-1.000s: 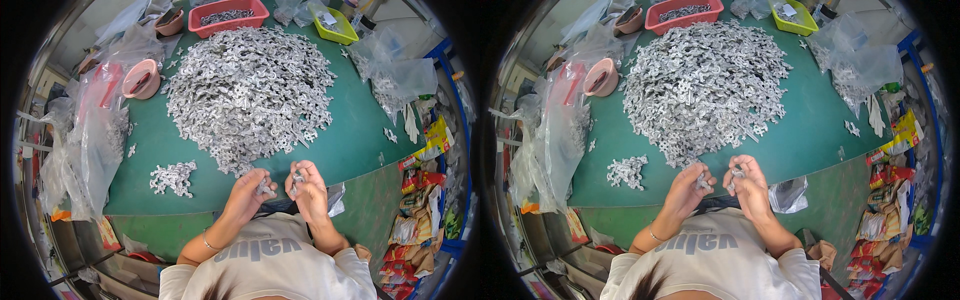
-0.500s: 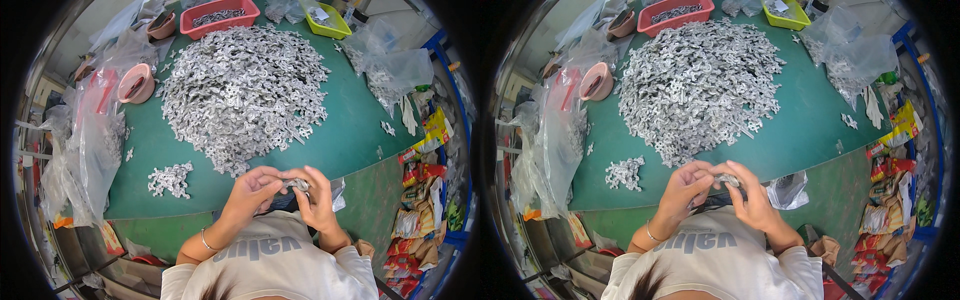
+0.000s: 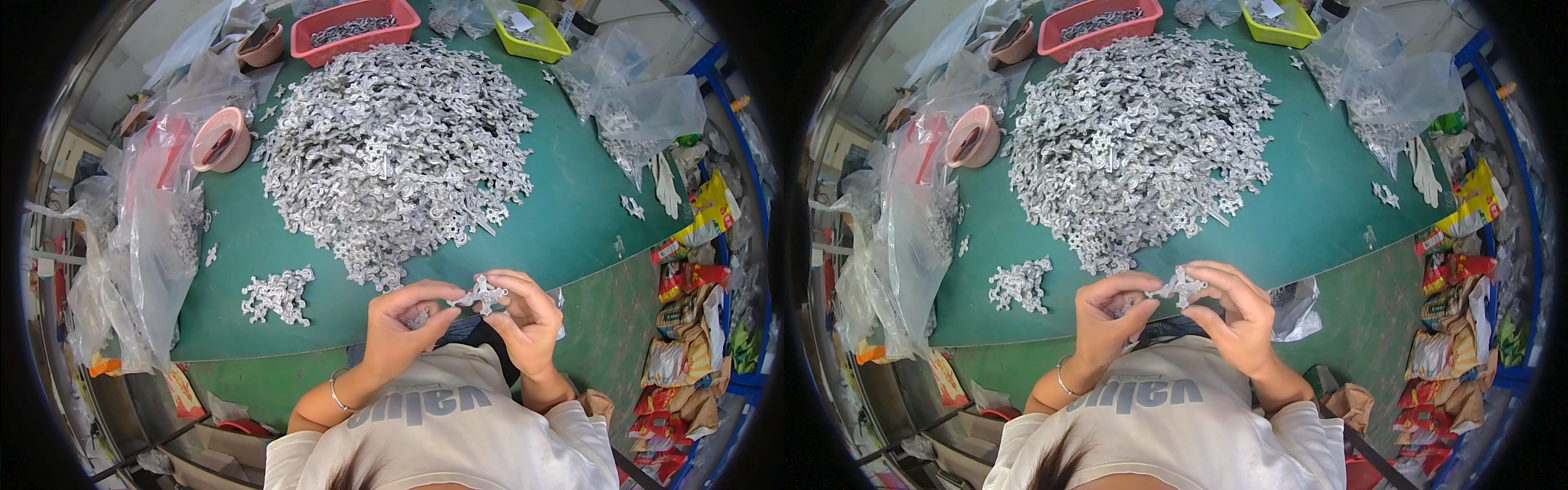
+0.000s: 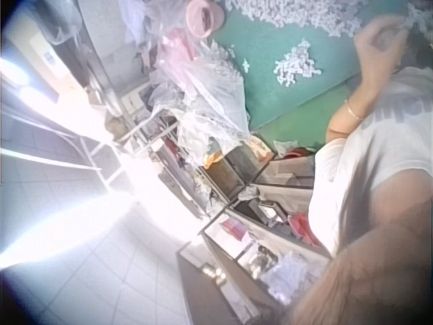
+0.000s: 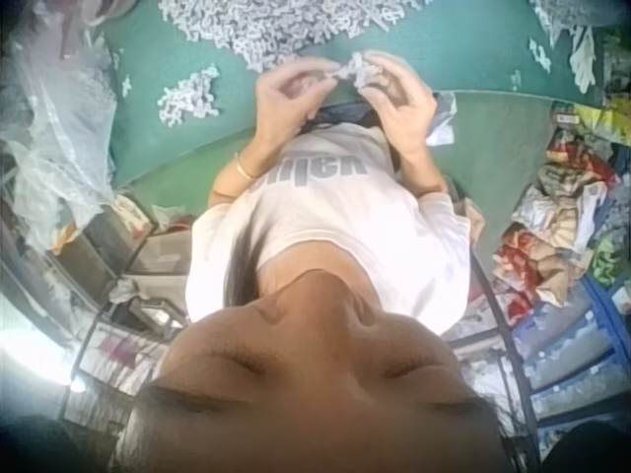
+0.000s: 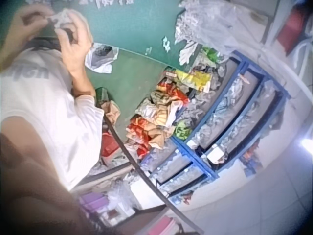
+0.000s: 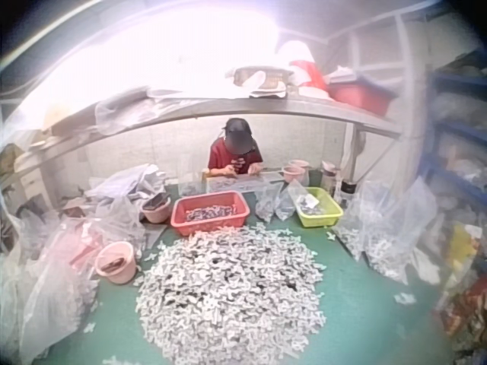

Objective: The person picks up and joins together small metal components by hand at a workbench.

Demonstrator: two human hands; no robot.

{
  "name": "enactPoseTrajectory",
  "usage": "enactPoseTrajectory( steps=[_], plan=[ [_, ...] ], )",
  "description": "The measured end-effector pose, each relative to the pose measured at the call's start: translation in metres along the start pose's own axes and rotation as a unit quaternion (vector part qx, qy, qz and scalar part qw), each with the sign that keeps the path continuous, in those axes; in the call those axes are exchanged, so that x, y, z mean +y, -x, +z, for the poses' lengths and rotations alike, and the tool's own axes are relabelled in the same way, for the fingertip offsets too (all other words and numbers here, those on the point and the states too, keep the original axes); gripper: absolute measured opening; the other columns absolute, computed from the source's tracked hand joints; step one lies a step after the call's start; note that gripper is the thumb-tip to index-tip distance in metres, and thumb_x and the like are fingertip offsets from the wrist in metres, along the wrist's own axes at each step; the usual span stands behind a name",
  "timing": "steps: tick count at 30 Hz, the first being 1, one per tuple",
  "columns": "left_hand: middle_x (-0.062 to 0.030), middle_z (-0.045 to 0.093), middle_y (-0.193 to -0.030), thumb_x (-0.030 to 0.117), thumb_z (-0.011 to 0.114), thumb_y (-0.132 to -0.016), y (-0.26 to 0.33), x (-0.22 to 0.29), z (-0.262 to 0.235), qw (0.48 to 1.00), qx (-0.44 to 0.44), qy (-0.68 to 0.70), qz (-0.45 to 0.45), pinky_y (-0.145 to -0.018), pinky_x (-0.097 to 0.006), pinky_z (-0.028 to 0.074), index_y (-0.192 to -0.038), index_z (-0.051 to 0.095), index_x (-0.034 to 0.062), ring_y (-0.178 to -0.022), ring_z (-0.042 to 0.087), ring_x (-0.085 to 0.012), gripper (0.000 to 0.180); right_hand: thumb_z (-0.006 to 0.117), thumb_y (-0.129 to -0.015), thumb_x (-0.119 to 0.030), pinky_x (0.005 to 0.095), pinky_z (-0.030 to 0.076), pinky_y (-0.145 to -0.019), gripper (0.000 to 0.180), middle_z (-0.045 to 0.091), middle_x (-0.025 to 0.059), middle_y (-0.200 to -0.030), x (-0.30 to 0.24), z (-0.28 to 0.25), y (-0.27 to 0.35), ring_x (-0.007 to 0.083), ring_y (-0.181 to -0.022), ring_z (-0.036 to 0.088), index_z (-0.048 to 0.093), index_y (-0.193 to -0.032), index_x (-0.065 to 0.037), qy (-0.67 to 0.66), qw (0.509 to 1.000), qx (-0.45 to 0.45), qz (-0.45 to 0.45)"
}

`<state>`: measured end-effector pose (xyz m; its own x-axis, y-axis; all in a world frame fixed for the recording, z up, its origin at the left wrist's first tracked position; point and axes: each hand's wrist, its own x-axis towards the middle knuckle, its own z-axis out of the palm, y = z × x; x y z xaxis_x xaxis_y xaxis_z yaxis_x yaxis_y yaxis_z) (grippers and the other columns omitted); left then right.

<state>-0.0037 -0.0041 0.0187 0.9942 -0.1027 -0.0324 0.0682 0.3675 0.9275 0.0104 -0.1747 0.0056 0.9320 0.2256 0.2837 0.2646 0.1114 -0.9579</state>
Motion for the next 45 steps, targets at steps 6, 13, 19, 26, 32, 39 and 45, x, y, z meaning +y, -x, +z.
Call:
enactPoseTrajectory(
  steps=[6, 13, 19, 26, 32, 39, 45],
  plan=[
    [-0.0171, 0.059, -0.094, -0.012, 0.061, -0.069, 0.0002, -0.0009, -0.0030, 0.992, -0.016, -0.093, 0.085, -0.049, -0.017, 0.037, -0.090, 0.060, -0.0062, -0.055, 0.046, -0.0048, 0.022, 0.064, -0.070, 0.007, 0.0307, 0.047, -0.078, 0.036, 0.054, 0.0212, -0.109, -0.0098, 0.0031, -0.0011, 0.0239, -0.096, 0.055, 0.054, -0.104, 0.007, -0.049, 0.998, 0.014, 0.029],
    [-0.0121, 0.063, -0.090, -0.009, 0.065, -0.067, 0.0011, 0.0010, -0.0024, 0.991, 0.005, -0.105, 0.084, -0.052, -0.018, 0.038, -0.087, 0.063, -0.0029, -0.054, 0.046, -0.0047, 0.020, 0.064, -0.068, 0.009, 0.0346, 0.043, -0.084, 0.034, 0.057, 0.0216, -0.103, -0.0130, 0.0069, -0.0033, 0.0274, -0.097, 0.056, 0.056, -0.101, 0.008, -0.044, 0.999, 0.010, -0.019],
    [-0.0102, 0.064, -0.079, -0.002, 0.062, -0.075, 0.0070, 0.0081, -0.0029, 0.998, -0.009, -0.057, -0.029, -0.044, -0.016, 0.036, -0.087, 0.063, -0.0039, -0.048, 0.046, -0.0044, 0.012, 0.058, -0.075, 0.006, 0.0286, 0.045, -0.069, 0.012, 0.060, 0.0168, -0.085, -0.0097, 0.0020, -0.0022, 0.0213, -0.076, 0.057, 0.059, -0.087, 0.008, -0.005, 1.000, 0.022, -0.004],
    [-0.0084, 0.061, -0.069, 0.008, 0.057, -0.083, 0.0038, 0.0052, -0.0065, 0.981, -0.016, 0.111, -0.161, -0.037, -0.016, 0.027, -0.087, 0.062, -0.0023, -0.042, 0.040, -0.0032, 0.012, 0.049, -0.086, -0.001, 0.0243, 0.043, -0.060, 0.013, 0.059, 0.0112, -0.072, -0.0080, 0.0060, -0.0002, 0.0139, -0.064, 0.054, 0.055, -0.077, 0.007, -0.106, 0.991, 0.040, 0.066],
    [-0.0078, 0.060, -0.067, 0.009, 0.057, -0.083, 0.0046, 0.0072, -0.0063, 0.969, -0.019, 0.150, -0.195, -0.036, -0.016, 0.025, -0.089, 0.062, -0.0018, -0.041, 0.038, -0.0028, 0.013, 0.046, -0.089, -0.005, 0.0242, 0.043, -0.059, 0.018, 0.058, 0.0101, -0.071, -0.0081, 0.0065, -0.0008, 0.0129, -0.063, 0.054, 0.053, -0.075, 0.005, -0.152, 0.983, 0.037, 0.100],
    [-0.0106, 0.059, -0.065, 0.010, 0.058, -0.082, 0.0046, 0.0038, -0.0072, 0.969, 0.001, 0.155, -0.194, -0.034, -0.017, 0.025, -0.085, 0.060, -0.0049, -0.037, 0.036, -0.0043, 0.016, 0.045, -0.089, -0.005, 0.0239, 0.043, -0.059, 0.019, 0.058, 0.0098, -0.070, -0.0058, 0.0087, -0.0015, 0.0126, -0.062, 0.054, 0.053, -0.075, 0.005, -0.153, 0.981, 0.040, 0.114],
    [-0.0104, 0.059, -0.065, 0.010, 0.059, -0.082, 0.0047, 0.0022, -0.0078, 0.969, 0.005, 0.155, -0.194, -0.034, -0.018, 0.025, -0.085, 0.060, -0.0049, -0.037, 0.036, -0.0043, 0.016, 0.045, -0.089, -0.006, 0.0235, 0.043, -0.059, 0.020, 0.057, 0.0088, -0.070, -0.0049, 0.0095, -0.0016, 0.0123, -0.062, 0.054, 0.053, -0.075, 0.005, -0.161, 0.978, 0.044, 0.124]
  ],
)
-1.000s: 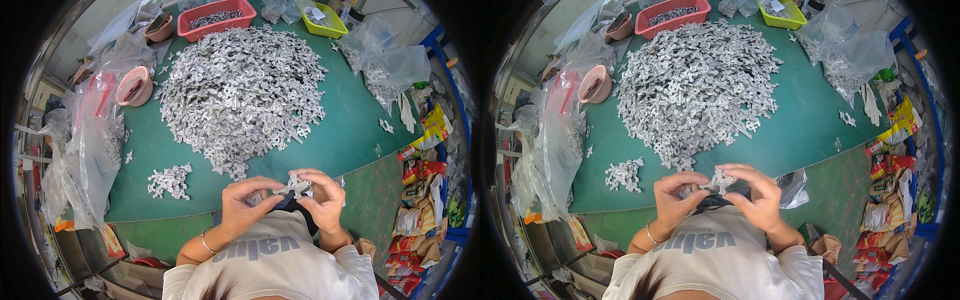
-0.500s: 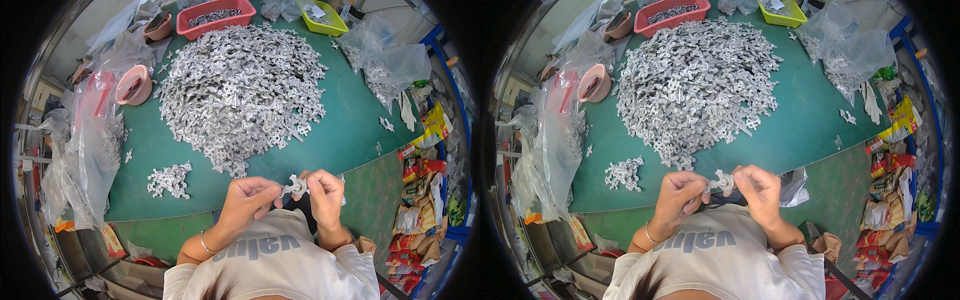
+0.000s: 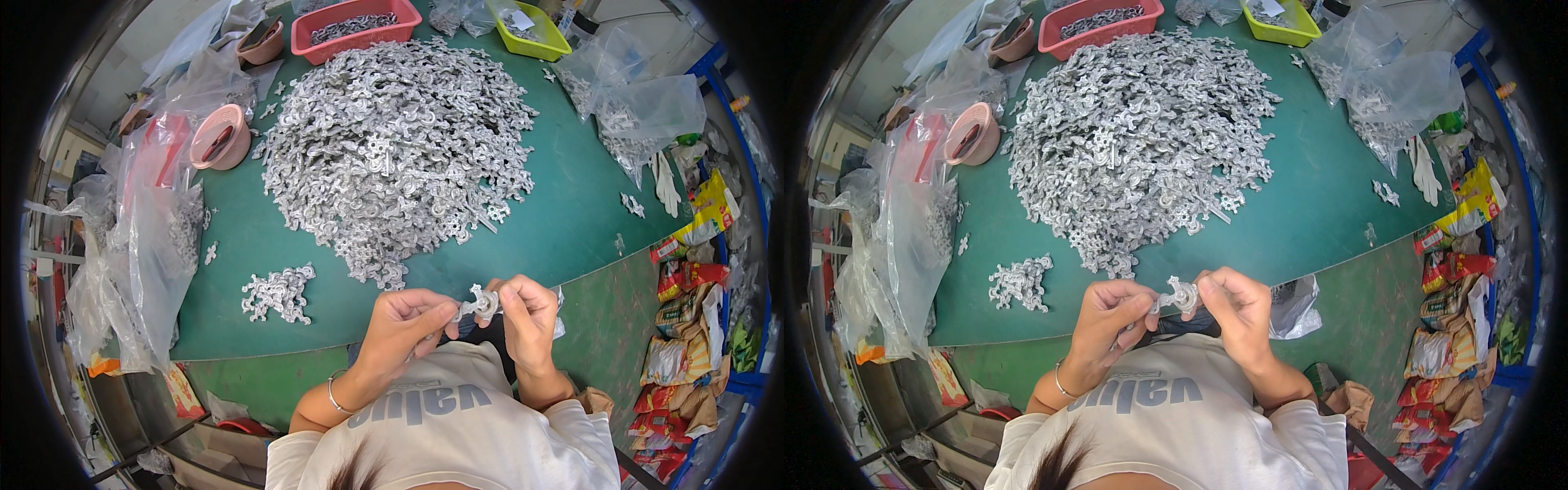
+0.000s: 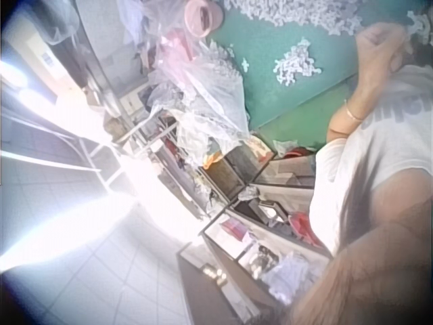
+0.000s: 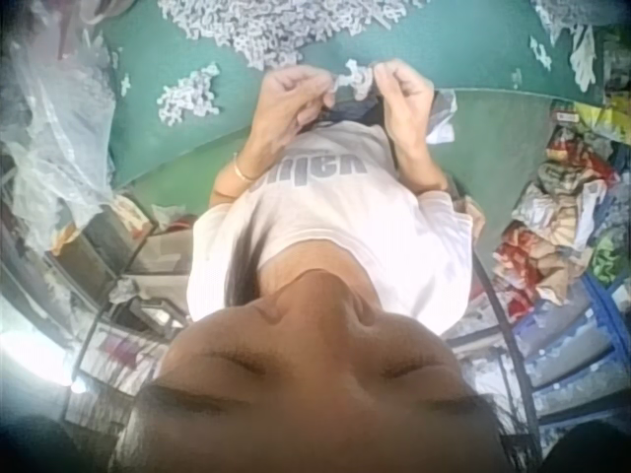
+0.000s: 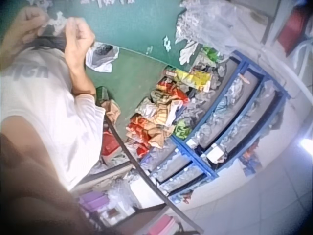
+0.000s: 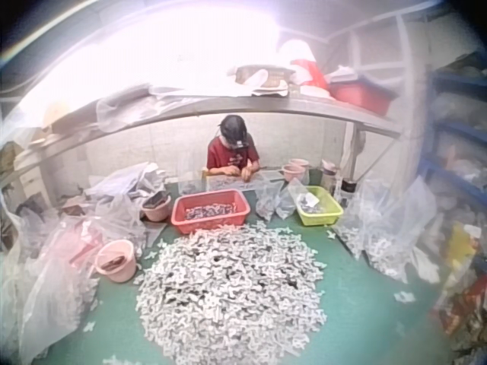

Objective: The person picks up and joins together small metal components by hand at a workbench.

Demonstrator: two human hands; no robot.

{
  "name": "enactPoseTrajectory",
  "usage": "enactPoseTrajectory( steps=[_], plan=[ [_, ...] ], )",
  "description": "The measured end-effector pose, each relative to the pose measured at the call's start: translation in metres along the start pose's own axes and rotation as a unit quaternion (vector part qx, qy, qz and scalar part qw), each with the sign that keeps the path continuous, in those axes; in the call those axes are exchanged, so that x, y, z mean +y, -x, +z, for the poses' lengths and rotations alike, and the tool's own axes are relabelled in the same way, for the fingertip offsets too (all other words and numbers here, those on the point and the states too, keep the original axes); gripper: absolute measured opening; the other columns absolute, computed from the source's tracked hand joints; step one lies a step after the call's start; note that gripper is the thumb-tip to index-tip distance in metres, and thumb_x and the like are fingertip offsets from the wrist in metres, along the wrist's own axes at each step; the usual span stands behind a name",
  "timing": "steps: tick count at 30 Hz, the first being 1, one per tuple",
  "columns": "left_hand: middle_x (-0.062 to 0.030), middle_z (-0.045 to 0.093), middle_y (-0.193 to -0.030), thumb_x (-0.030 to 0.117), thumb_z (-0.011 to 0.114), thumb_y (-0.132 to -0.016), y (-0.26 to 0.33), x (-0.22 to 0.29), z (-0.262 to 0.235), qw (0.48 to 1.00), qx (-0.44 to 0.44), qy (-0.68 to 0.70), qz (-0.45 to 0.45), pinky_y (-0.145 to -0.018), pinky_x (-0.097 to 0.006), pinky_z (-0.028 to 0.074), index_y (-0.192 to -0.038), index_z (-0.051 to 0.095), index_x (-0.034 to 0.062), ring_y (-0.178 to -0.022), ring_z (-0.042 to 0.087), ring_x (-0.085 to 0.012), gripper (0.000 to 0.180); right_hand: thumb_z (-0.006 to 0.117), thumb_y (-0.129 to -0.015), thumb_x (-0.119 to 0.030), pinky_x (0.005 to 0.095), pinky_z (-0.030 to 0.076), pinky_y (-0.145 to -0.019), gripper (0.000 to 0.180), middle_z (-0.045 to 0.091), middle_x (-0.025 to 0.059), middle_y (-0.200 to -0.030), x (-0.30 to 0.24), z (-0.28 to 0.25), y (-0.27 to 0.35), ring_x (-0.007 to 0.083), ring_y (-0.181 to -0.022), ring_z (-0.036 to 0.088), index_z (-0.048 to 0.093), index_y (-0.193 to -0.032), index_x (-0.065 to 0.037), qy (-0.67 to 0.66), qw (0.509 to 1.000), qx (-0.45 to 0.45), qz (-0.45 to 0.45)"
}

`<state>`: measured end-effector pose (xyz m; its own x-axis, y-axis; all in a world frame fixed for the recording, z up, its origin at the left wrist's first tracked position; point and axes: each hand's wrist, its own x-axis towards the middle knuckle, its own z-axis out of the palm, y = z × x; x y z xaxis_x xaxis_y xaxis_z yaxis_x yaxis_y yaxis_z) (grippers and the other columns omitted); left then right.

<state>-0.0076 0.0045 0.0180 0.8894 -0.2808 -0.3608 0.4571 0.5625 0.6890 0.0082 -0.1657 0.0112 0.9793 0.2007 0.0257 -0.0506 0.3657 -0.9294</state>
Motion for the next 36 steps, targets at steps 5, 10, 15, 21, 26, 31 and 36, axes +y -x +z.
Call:
enactPoseTrajectory(
  steps=[5, 10, 15, 21, 26, 31, 36],
  plan=[
    [-0.0100, 0.059, -0.067, 0.010, 0.057, -0.082, 0.001, -0.002, -0.005, 1.000, 0.022, -0.009, -0.006, -0.034, -0.017, 0.025, -0.083, 0.060, -0.0038, -0.039, 0.037, -0.0041, 0.014, 0.048, -0.088, -0.008, 0.0227, 0.042, -0.057, 0.019, 0.057, 0.0065, -0.066, 0.004, -0.001, -0.006, 0.0104, -0.061, 0.053, 0.055, -0.076, 0.005, 0.036, 0.999, 0.003, 0.024],
    [-0.0095, 0.060, -0.069, 0.009, 0.059, -0.081, 0.008, -0.016, -0.057, 0.965, 0.221, -0.022, 0.141, -0.035, -0.018, 0.026, -0.087, 0.060, -0.0035, -0.040, 0.037, -0.0039, 0.014, 0.055, -0.083, -0.007, 0.0216, 0.041, -0.054, 0.012, 0.057, 0.0056, -0.065, 0.028, -0.022, -0.027, 0.0077, -0.058, 0.051, 0.060, -0.084, 0.005, 0.140, 0.987, 0.073, 0.042],
    [-0.0092, 0.062, -0.070, 0.004, 0.057, -0.082, 0.030, -0.014, -0.137, 0.820, 0.446, -0.184, 0.308, -0.034, -0.015, 0.027, -0.094, 0.055, -0.0031, -0.039, 0.038, -0.0017, 0.014, 0.065, -0.068, 0.000, 0.0277, 0.043, -0.059, 0.027, 0.056, 0.0089, -0.080, 0.059, -0.022, -0.046, 0.0182, -0.069, 0.054, 0.059, -0.094, -0.003, 0.520, 0.844, 0.058, -0.118],
    [-0.0080, 0.061, -0.070, 0.002, 0.056, -0.082, 0.037, -0.008, -0.139, 0.757, 0.491, -0.272, 0.336, -0.035, -0.017, 0.030, -0.107, 0.047, -0.0046, -0.040, 0.039, -0.0026, 0.028, 0.063, -0.068, -0.002, 0.0367, 0.038, -0.073, 0.027, 0.050, 0.0095, -0.093, 0.092, -0.020, -0.069, 0.0273, -0.080, 0.048, 0.057, -0.094, -0.005, 0.615, 0.756, -0.003, -0.225],
    [-0.0069, 0.061, -0.071, 0.000, 0.055, -0.082, 0.033, -0.020, -0.117, 0.744, 0.475, -0.316, 0.347, -0.038, -0.016, 0.033, -0.105, 0.052, -0.0020, -0.043, 0.042, -0.0027, 0.023, 0.062, -0.069, 0.000, 0.0346, 0.037, -0.067, 0.010, 0.053, 0.0056, -0.081, 0.092, -0.031, -0.065, 0.0242, -0.077, 0.049, 0.057, -0.077, -0.005, 0.599, 0.753, -0.001, -0.272],
    [-0.0111, 0.061, -0.093, 0.000, 0.053, -0.082, 0.016, -0.028, -0.103, 0.764, 0.311, -0.489, 0.285, -0.040, -0.020, 0.040, -0.100, 0.056, -0.0014, -0.045, 0.052, -0.0085, 0.018, 0.063, -0.069, -0.001, 0.0346, 0.038, -0.071, 0.020, 0.055, 0.0088, -0.090, 0.084, -0.030, -0.056, 0.0263, -0.082, 0.050, 0.058, -0.088, -0.003, 0.585, 0.778, -0.017, -0.228],
    [-0.0136, 0.052, -0.117, -0.003, 0.053, -0.076, -0.001, 0.010, -0.133, 0.599, 0.328, -0.686, 0.250, -0.052, -0.031, 0.048, -0.098, 0.058, -0.0015, -0.052, 0.058, -0.0233, 0.023, 0.065, -0.070, -0.008, 0.0357, 0.038, -0.081, 0.035, 0.052, 0.0125, -0.103, 0.078, 0.000, -0.063, 0.0299, -0.091, 0.047, 0.055, -0.102, -0.003, 0.527, 0.820, -0.026, -0.223]
  ],
)
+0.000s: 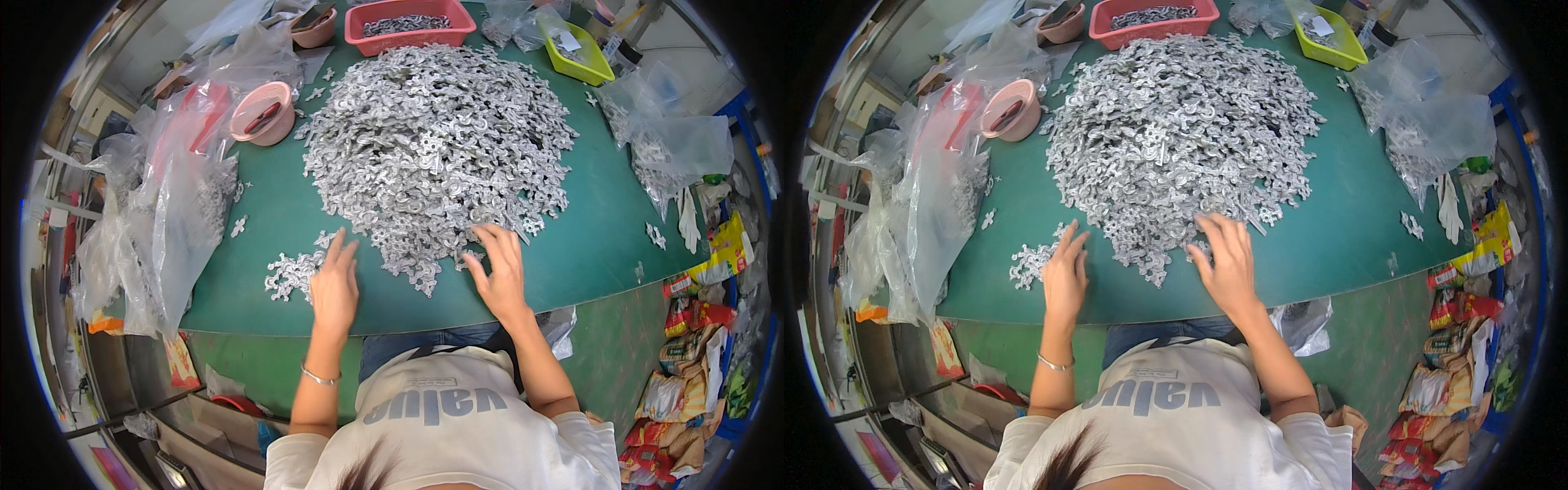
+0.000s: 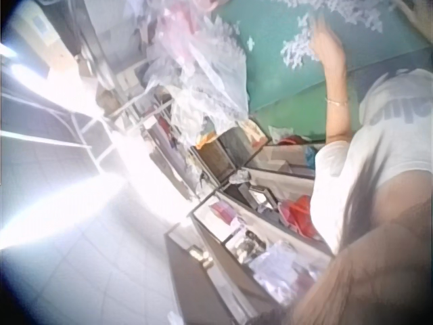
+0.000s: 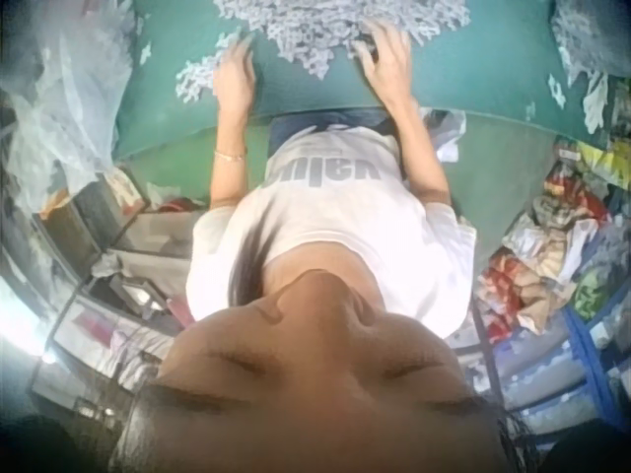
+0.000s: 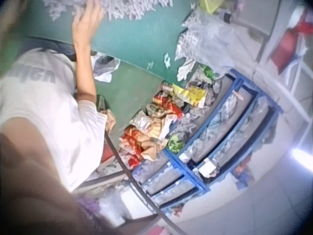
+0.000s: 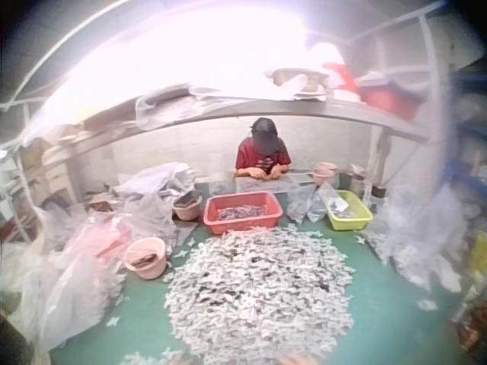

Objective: The person picks up and joins together small metal components by hand at a workbench.

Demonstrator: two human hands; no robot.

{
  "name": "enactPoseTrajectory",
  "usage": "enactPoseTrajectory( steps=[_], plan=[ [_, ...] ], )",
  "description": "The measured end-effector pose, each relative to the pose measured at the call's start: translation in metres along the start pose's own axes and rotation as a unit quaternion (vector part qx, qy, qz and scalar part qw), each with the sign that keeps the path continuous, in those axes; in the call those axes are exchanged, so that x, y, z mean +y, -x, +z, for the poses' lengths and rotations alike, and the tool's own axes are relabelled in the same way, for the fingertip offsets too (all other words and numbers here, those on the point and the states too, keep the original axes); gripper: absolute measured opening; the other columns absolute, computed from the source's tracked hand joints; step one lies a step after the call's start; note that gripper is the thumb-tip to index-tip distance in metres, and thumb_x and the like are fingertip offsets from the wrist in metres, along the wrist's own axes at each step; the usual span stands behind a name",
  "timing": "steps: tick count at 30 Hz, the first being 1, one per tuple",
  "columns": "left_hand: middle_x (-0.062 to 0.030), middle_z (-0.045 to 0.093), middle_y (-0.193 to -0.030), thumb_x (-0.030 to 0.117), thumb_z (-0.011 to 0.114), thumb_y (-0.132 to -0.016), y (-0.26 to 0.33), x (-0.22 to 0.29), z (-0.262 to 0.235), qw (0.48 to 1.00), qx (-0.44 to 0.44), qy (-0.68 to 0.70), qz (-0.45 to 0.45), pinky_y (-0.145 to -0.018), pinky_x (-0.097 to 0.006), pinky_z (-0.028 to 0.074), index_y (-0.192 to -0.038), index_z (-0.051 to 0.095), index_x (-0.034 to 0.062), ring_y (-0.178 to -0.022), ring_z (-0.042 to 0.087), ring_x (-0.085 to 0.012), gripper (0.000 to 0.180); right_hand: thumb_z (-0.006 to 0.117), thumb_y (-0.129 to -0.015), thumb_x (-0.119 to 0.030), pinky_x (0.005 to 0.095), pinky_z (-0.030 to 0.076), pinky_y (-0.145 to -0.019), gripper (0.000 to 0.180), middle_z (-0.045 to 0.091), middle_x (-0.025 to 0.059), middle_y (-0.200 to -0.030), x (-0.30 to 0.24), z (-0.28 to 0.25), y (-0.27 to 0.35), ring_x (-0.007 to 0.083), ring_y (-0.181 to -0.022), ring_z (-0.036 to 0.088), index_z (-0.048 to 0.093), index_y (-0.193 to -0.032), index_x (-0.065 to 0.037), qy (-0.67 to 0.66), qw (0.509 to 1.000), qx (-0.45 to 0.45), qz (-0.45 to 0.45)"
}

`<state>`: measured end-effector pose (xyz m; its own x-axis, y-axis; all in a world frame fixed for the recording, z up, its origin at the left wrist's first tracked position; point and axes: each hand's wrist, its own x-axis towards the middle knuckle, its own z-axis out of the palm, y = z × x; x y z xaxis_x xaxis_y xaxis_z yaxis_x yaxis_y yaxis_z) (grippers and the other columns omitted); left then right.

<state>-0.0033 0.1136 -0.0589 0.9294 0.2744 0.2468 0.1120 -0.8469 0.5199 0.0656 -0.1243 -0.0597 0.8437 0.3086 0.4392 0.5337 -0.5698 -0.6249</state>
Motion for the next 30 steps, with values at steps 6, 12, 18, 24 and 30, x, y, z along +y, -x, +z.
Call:
enactPoseTrajectory(
  steps=[6, 12, 18, 24, 30],
  plan=[
    [-0.0171, 0.050, -0.118, -0.001, 0.052, -0.070, -0.012, -0.029, -0.003, 0.976, -0.106, -0.188, 0.030, -0.058, -0.041, 0.051, -0.084, 0.059, -0.0027, -0.067, 0.061, -0.0355, 0.016, 0.064, -0.070, -0.009, 0.0360, 0.036, -0.072, 0.019, 0.053, 0.0067, -0.093, 0.007, 0.018, -0.001, 0.0254, -0.087, 0.048, 0.060, -0.088, -0.005, 0.085, 0.995, 0.009, -0.049],
    [-0.0165, 0.050, -0.118, -0.003, 0.050, -0.068, -0.008, -0.062, -0.010, 0.967, -0.083, -0.241, -0.004, -0.057, -0.041, 0.051, -0.080, 0.057, -0.0043, -0.066, 0.062, -0.0343, 0.014, 0.064, -0.070, -0.007, 0.0350, 0.036, -0.071, 0.020, 0.054, 0.0077, -0.089, 0.003, 0.015, 0.000, 0.0260, -0.083, 0.048, 0.059, -0.089, -0.004, 0.058, 0.998, 0.018, -0.021],
    [-0.0168, 0.051, -0.117, -0.001, 0.049, -0.071, -0.015, -0.070, -0.021, 0.981, -0.007, -0.196, 0.007, -0.061, -0.040, 0.051, -0.089, 0.058, -0.0035, -0.068, 0.062, -0.0335, 0.020, 0.065, -0.069, -0.004, 0.0343, 0.040, -0.069, 0.020, 0.055, 0.0094, -0.088, -0.002, 0.029, -0.008, 0.0265, -0.078, 0.052, 0.061, -0.088, -0.001, 0.025, 0.997, 0.032, -0.058],
    [-0.0120, 0.053, -0.102, 0.007, 0.053, -0.079, 0.028, -0.026, -0.033, 0.995, -0.065, -0.066, 0.035, -0.057, -0.042, 0.048, -0.091, 0.058, 0.0057, -0.062, 0.058, -0.0351, 0.014, 0.063, -0.073, 0.000, 0.0270, 0.044, -0.060, 0.010, 0.059, 0.0092, -0.076, 0.004, 0.004, -0.006, 0.0169, -0.064, 0.055, 0.060, -0.083, 0.002, -0.114, 0.983, 0.086, 0.113],
    [-0.0120, 0.052, -0.089, 0.006, 0.056, -0.078, 0.048, -0.055, -0.024, 0.997, -0.041, -0.067, -0.023, -0.052, -0.041, 0.045, -0.083, 0.057, 0.0050, -0.060, 0.056, -0.0340, 0.005, 0.062, -0.078, -0.003, 0.0223, 0.042, -0.056, 0.014, 0.061, 0.0072, -0.073, 0.003, -0.012, 0.007, 0.0103, -0.061, 0.055, 0.058, -0.089, 0.004, -0.461, 0.828, 0.040, 0.317]
  ],
)
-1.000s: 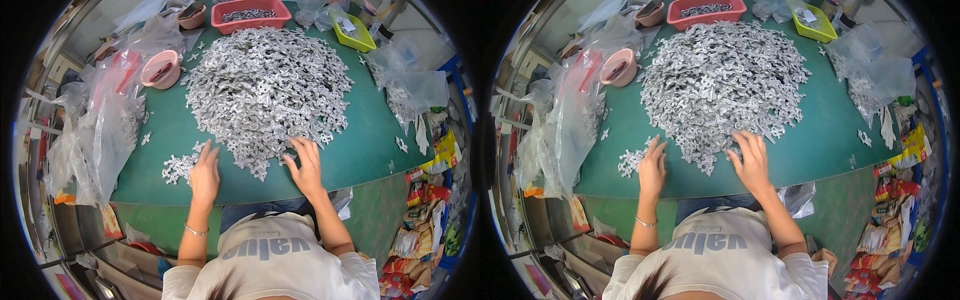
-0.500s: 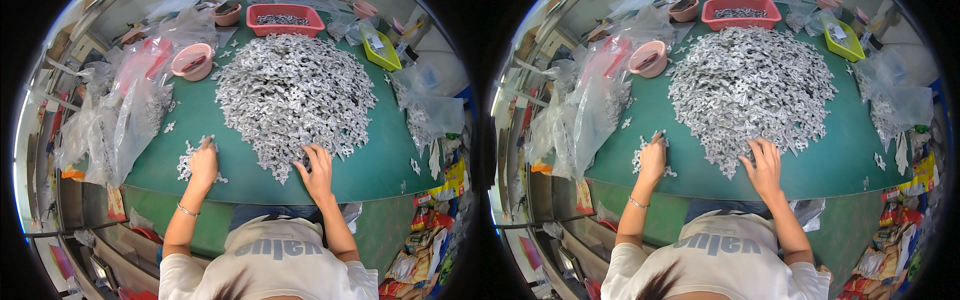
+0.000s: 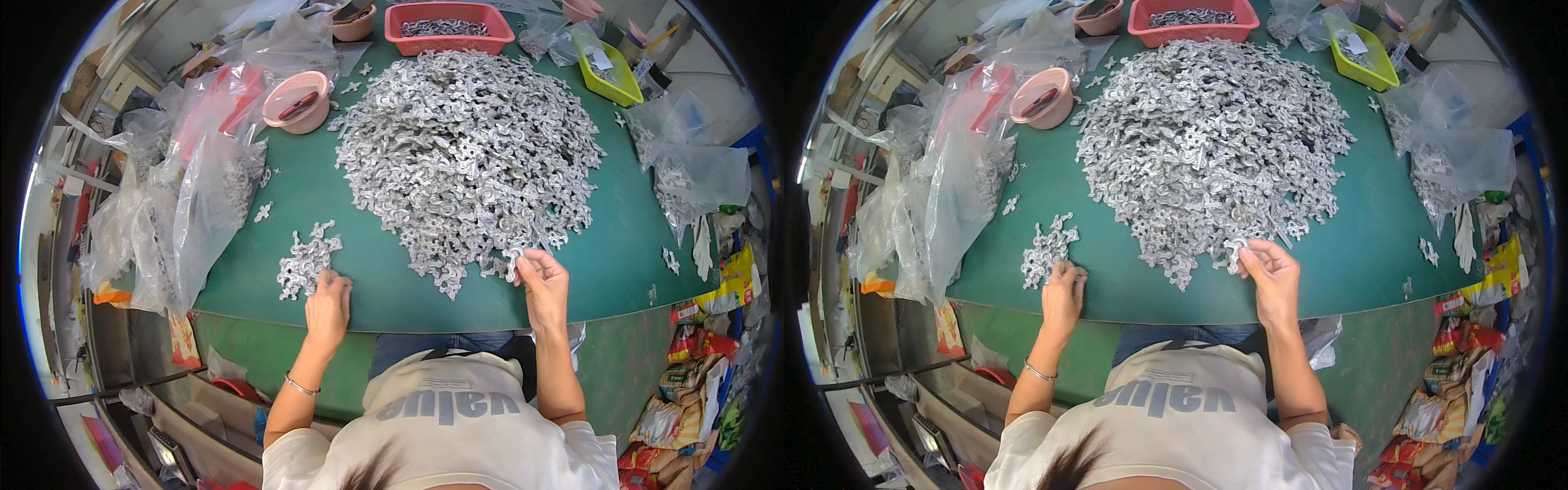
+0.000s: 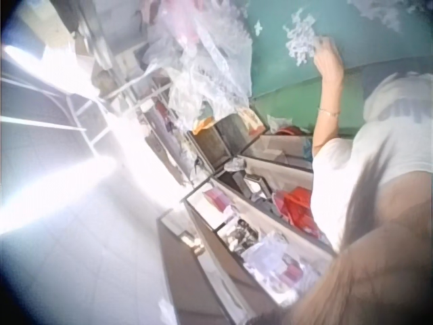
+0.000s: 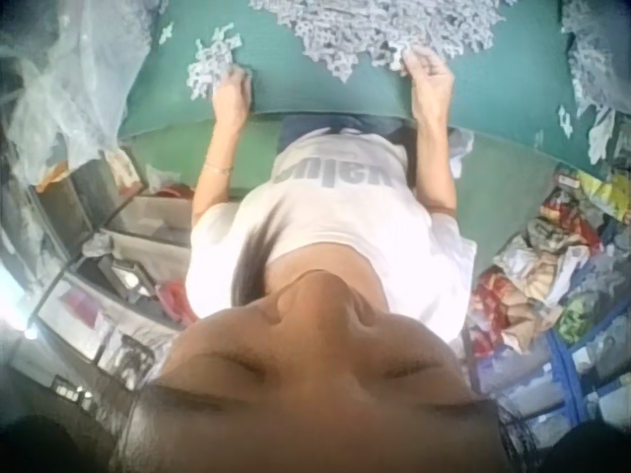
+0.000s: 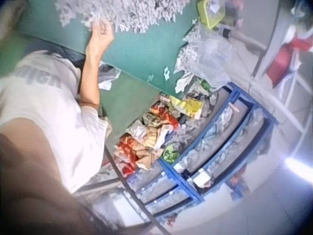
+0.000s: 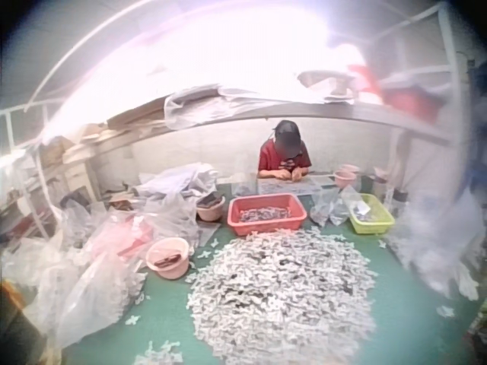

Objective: The person picks up and joins together small metal components by hand at a workbench.

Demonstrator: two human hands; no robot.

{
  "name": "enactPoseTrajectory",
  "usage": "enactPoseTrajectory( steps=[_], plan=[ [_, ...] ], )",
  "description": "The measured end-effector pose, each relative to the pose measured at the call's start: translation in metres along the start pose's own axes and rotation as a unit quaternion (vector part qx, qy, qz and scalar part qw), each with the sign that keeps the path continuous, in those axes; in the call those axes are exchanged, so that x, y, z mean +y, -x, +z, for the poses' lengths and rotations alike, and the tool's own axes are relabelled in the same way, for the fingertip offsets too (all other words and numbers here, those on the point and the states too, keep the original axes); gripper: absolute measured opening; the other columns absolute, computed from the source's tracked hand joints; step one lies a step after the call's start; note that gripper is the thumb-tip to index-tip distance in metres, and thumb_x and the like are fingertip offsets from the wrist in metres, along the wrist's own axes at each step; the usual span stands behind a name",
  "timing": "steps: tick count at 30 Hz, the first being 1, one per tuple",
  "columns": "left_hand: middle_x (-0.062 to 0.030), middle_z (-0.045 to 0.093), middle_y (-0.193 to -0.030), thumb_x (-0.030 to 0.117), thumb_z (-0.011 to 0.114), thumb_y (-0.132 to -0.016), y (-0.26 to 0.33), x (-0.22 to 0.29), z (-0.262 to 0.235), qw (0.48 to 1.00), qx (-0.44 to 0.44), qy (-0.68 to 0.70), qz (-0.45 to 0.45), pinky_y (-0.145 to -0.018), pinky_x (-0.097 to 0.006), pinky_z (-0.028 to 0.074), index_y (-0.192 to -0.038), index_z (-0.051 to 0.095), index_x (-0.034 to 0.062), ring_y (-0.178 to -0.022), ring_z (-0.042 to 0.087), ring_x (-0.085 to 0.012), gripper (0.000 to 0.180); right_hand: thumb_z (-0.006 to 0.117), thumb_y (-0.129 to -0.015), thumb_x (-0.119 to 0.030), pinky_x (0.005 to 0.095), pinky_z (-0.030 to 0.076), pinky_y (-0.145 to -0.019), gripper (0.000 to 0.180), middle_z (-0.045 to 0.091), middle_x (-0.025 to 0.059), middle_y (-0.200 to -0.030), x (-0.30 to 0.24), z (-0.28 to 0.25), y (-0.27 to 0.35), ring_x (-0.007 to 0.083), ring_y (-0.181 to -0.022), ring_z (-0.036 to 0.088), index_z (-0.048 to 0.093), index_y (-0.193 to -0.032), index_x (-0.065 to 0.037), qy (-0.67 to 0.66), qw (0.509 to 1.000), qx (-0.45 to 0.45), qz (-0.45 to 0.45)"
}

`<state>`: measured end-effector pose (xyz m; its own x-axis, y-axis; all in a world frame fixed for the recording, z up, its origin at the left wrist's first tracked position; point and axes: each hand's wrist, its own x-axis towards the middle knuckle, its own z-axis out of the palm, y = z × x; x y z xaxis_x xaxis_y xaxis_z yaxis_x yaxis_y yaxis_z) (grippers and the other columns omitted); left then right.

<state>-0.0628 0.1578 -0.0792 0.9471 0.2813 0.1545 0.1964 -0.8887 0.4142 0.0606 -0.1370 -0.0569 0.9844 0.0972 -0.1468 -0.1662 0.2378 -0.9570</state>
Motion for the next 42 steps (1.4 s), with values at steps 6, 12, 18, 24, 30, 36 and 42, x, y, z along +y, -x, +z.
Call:
enactPoseTrajectory(
  steps=[6, 12, 18, 24, 30, 36, 42],
  plan=[
    [-0.0078, 0.055, -0.087, 0.000, 0.066, -0.069, -0.009, 0.049, -0.012, 0.988, 0.047, 0.149, 0.011, -0.047, -0.027, 0.040, -0.092, 0.059, 0.0052, -0.052, 0.050, -0.0163, 0.024, 0.061, -0.077, 0.001, 0.0211, 0.043, -0.054, 0.010, 0.062, 0.0081, -0.074, -0.019, 0.015, 0.024, 0.0111, -0.060, 0.057, 0.057, -0.086, 0.002, -0.037, 0.997, -0.068, 0.006],
    [-0.0088, 0.058, -0.088, -0.002, 0.073, -0.063, -0.006, 0.149, -0.031, 0.897, -0.047, 0.433, 0.076, -0.042, -0.018, 0.036, -0.096, 0.059, 0.0006, -0.047, 0.045, -0.0055, 0.036, 0.061, -0.074, 0.008, 0.0234, 0.048, -0.062, 0.014, 0.061, 0.0112, -0.077, -0.038, 0.028, 0.045, 0.0140, -0.069, 0.060, 0.052, -0.084, 0.004, -0.036, 0.996, -0.084, -0.007],
    [-0.0103, 0.060, -0.088, -0.006, 0.071, -0.064, -0.013, 0.164, -0.032, 0.894, 0.052, 0.407, 0.182, -0.044, -0.019, 0.040, -0.085, 0.063, 0.0011, -0.051, 0.048, -0.0069, 0.023, 0.057, -0.077, 0.008, 0.0265, 0.049, -0.066, 0.012, 0.058, 0.0156, -0.091, -0.040, 0.023, 0.047, 0.0156, -0.080, 0.058, 0.052, -0.087, 0.006, -0.007, 0.981, -0.118, -0.151],
    [-0.0105, 0.060, -0.089, -0.005, 0.071, -0.063, -0.009, 0.161, -0.037, 0.914, 0.072, 0.316, 0.245, -0.046, -0.020, 0.042, -0.083, 0.064, 0.0022, -0.052, 0.051, -0.0088, 0.022, 0.058, -0.080, -0.002, 0.0262, 0.049, -0.061, 0.015, 0.055, 0.0168, -0.094, -0.060, 0.033, 0.053, 0.0167, -0.075, 0.057, 0.052, -0.092, 0.005, -0.121, 0.985, -0.099, -0.067],
    [-0.0088, 0.060, -0.089, -0.001, 0.071, -0.065, -0.011, 0.160, -0.037, 0.891, 0.111, 0.333, 0.288, -0.044, -0.020, 0.043, -0.082, 0.064, 0.0015, -0.051, 0.054, -0.0092, 0.019, 0.052, -0.079, 0.009, 0.0283, 0.048, -0.075, 0.016, 0.057, 0.0155, -0.097, -0.055, 0.023, 0.054, 0.0183, -0.087, 0.058, 0.054, -0.094, 0.007, -0.124, 0.981, -0.128, -0.074],
    [-0.0096, 0.060, -0.088, -0.002, 0.071, -0.064, -0.013, 0.165, -0.038, 0.894, 0.113, 0.340, 0.267, -0.044, -0.020, 0.043, -0.083, 0.064, 0.0010, -0.052, 0.054, -0.0093, 0.020, 0.053, -0.078, 0.009, 0.0276, 0.048, -0.074, 0.015, 0.057, 0.0146, -0.094, -0.056, 0.023, 0.054, 0.0177, -0.086, 0.058, 0.055, -0.093, 0.006, -0.148, 0.979, -0.126, -0.064],
    [-0.0097, 0.060, -0.073, 0.001, 0.060, -0.077, -0.009, 0.172, -0.047, 0.809, -0.116, 0.576, -0.021, -0.040, -0.017, 0.034, -0.083, 0.060, -0.0028, -0.043, 0.045, -0.0052, 0.007, 0.055, -0.079, 0.005, 0.0247, 0.048, -0.054, 0.009, 0.056, 0.0123, -0.084, -0.056, 0.022, 0.051, 0.0159, -0.066, 0.058, 0.056, -0.088, 0.005, -0.145, 0.977, -0.146, -0.064]
  ],
)
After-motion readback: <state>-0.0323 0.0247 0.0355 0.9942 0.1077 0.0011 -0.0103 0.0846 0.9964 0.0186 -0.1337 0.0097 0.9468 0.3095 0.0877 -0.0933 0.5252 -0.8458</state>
